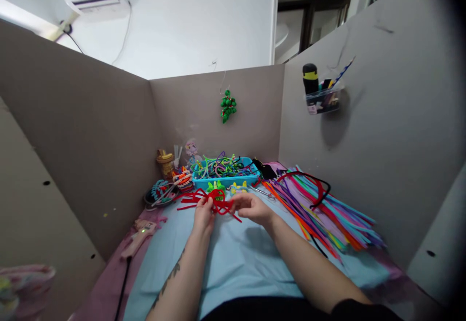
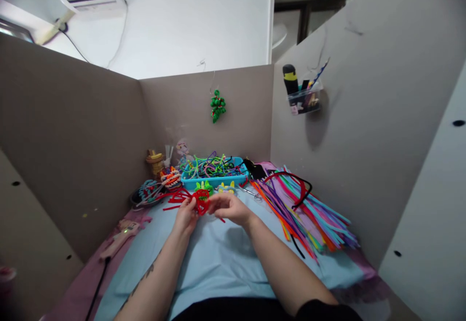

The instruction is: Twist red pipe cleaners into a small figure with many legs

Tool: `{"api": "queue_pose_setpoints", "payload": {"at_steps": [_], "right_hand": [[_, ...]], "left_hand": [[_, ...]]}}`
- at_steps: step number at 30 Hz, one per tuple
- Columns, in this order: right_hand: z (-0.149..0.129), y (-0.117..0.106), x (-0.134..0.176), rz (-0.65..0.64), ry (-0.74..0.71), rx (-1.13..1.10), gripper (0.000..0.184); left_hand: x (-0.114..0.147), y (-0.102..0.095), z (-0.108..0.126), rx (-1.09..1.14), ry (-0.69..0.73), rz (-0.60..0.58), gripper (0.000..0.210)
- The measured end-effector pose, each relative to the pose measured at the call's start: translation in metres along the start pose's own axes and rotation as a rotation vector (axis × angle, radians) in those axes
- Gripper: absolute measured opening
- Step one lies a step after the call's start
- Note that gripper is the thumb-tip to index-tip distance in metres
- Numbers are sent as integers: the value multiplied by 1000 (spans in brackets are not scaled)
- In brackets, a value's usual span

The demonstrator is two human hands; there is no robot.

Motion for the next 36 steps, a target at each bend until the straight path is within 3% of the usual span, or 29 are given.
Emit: {"api": "queue_pose_setpoints", "payload": {"at_steps": [2,5,8,12,19,28,33,36], "right_hand": [[9,-10,-3,132,54,38,40],[10,-21,-6,356,34,349,19],[1,-17,-7,440,-67,625,13],[-1,-12,-7,458,-137,736,14],[10,-20,-9,494,-87,755,12],[10,-20,-9,489,-72,752,11],[8,-21,-6,495,-98,739,21],[1,-10,-5,391,-197,804,33]], "left_hand": [[5,7,-3,-17,-53,-50,41],[14,16,-5,-67,-83,-111,41],[21,21,-7,-110,-102,-138,42],[27,26,-11,-111,-129,-186,44],[26,26,-14,-111,-129,-204,43],[25,29,-14,-231,-26,-269,49],[19,23,-11,-181,10,-181,52],[15,18,-7,-149,18,-121,51]]}}
Point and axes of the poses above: each hand's wrist, its own x-axis away from the middle knuckle, its own y-axis out of the palm, z = x × y, the point moved 7 cm from there along -x, towards the middle knuckle, and after that the axes turned 11 degrees about x, right-handed, at the moved point
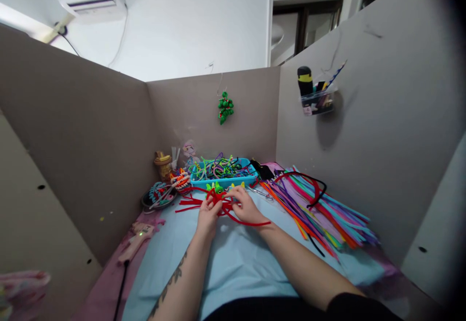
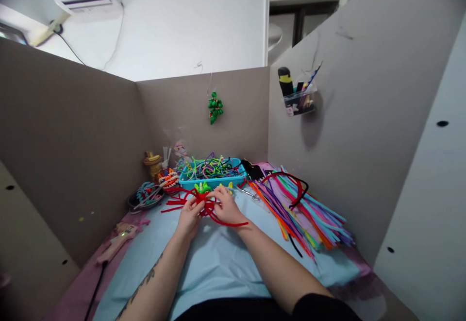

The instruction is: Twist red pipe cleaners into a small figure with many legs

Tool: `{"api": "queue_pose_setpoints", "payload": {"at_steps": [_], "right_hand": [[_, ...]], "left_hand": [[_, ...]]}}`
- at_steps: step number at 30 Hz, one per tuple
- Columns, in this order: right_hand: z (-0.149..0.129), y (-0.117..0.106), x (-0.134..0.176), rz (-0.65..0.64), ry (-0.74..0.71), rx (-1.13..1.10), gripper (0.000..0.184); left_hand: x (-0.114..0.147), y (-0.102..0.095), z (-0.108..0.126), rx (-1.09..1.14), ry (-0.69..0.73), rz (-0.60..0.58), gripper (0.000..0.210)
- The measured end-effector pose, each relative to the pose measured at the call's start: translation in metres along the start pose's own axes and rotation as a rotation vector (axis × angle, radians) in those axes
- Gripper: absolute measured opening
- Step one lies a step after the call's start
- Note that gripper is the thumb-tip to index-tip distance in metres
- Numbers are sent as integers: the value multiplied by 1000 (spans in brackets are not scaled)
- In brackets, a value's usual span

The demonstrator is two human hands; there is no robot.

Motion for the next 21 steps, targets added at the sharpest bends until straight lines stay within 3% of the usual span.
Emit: {"api": "queue_pose_setpoints", "payload": {"at_steps": [3,6,11,16,18,21], "right_hand": [[-16,8,3,-119,-138,36,33],[-26,14,6,-178,-210,37,17],[-26,13,8,-153,-165,-92,11],[-28,11,9,-237,-194,-216,14],[-24,7,6,-181,-164,-205,24],[-11,-4,1,19,-59,-108,25]], "left_hand": [[-1,-3,3,33,3,31,52],[-1,-3,3,65,2,25,51],[-4,-7,5,98,27,50,47],[-5,-10,8,132,40,79,41],[-4,-7,7,133,12,39,40],[-1,0,3,115,-38,-26,39]]}}
Point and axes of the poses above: each hand's wrist, its own x-axis away from the middle knuckle, its own y-axis out of the palm, z = x × y, the point moved 7 cm from there along -x, towards the middle knuckle, and after that the axes turned 11 degrees about x, right-handed, at the moved point
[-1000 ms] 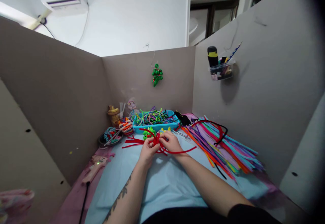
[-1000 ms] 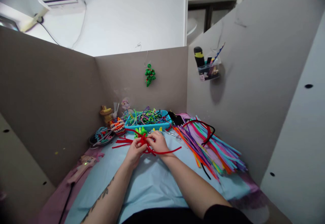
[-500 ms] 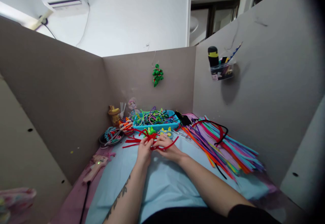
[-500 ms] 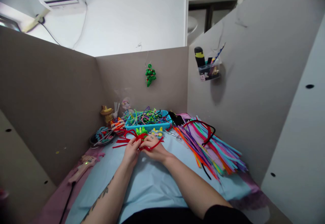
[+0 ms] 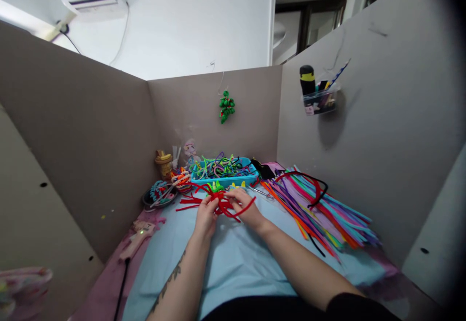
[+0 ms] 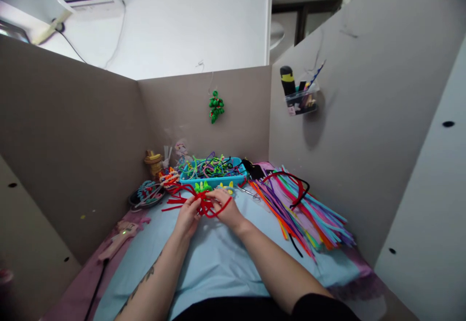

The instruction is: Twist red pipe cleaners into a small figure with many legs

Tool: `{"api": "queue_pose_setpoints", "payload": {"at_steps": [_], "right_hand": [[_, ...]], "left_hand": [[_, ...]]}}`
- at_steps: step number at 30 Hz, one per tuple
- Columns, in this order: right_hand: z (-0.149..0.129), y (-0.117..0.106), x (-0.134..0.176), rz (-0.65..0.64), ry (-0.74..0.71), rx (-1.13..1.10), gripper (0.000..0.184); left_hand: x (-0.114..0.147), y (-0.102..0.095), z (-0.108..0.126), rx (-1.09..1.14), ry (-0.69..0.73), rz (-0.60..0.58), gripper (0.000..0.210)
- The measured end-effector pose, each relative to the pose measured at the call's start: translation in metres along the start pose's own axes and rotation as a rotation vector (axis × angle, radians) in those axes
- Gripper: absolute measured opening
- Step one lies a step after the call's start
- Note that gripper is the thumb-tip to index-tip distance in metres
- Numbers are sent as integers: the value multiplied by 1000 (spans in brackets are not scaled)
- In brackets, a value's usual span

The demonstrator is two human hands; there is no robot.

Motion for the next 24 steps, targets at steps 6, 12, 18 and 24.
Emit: {"api": "queue_pose_setpoints", "payload": {"at_steps": [6,12,18,24], "right_hand": [[6,-2,-1,70,28,128,13],[12,-1,-3,40,33,146,11],[19,4,-3,-58,81,225,14],[33,6,-1,-31,182,165,13]], "left_hand": [[4,5,-6,-56,-41,-37,43],[10,10,-7,-106,-49,-43,48],[8,15,-5,-174,15,-131,45],[8,16,-2,-228,62,-201,44]]}}
Point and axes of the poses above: each hand's wrist, its own x-axis away from the middle knuckle, its own y-axis out of the palm, z = x × y, the point moved 7 cm from there along -x, towards the middle knuckle, and after that the axes turned 11 degrees about x, right-handed, at the moved point
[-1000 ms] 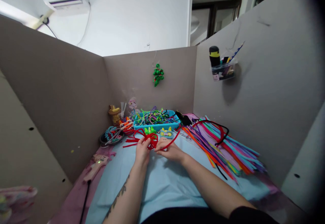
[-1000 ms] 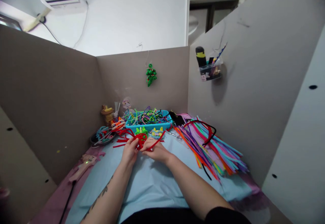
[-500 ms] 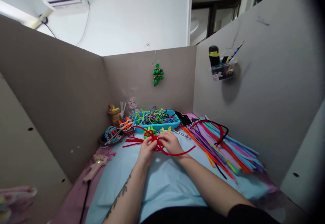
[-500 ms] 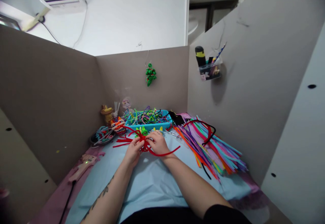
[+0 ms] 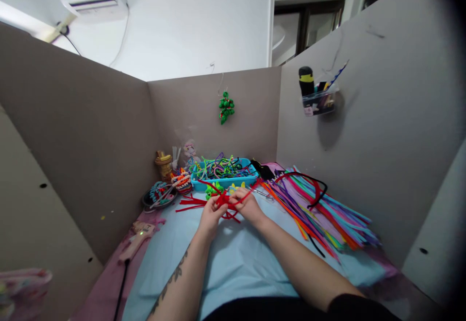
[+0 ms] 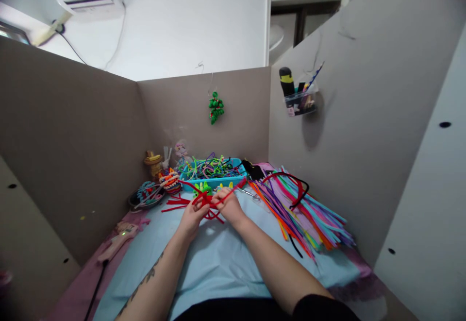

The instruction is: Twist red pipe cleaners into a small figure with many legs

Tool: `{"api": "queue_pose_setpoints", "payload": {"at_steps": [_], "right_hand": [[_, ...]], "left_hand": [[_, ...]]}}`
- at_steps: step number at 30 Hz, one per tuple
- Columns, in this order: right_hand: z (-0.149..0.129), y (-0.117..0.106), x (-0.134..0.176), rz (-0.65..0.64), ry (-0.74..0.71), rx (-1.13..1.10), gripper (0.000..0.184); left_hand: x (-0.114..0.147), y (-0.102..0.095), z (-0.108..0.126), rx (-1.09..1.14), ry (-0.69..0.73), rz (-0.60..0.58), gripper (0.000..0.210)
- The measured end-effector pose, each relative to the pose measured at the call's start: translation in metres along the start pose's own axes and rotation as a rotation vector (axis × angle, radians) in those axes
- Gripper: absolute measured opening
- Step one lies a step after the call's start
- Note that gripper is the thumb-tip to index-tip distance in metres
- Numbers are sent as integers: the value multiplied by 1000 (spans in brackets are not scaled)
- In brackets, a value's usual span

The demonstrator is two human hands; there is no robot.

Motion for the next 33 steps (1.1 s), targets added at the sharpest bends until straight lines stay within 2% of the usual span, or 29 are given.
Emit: {"api": "queue_pose_setpoints", "payload": {"at_steps": [5,12,22,25,29,33], "right_hand": [[-1,-4,0,50,50,-38,12],[-11,-4,4,58,61,-70,21],[-7,11,5,-118,68,-183,14],[-10,8,5,-85,79,-195,15],[-13,1,6,29,102,-156,15],[-14,-3,7,78,118,-163,16]], "left_hand": [[-1,-3,-2,0,-5,-10,44],[-3,-7,-4,-2,1,36,44],[-3,-9,0,30,10,67,47],[-3,-10,2,25,41,103,48],[-2,-13,6,-12,91,178,46],[-2,-14,6,-12,97,190,47]]}}
Point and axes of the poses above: each hand's wrist, its own x-axis away from the middle knuckle, its own y-axis out of the palm, z = x × y, the point moved 7 cm from there along -x, towards the middle knuckle, and after that the axes turned 11 degrees about x, right-handed, at the moved point
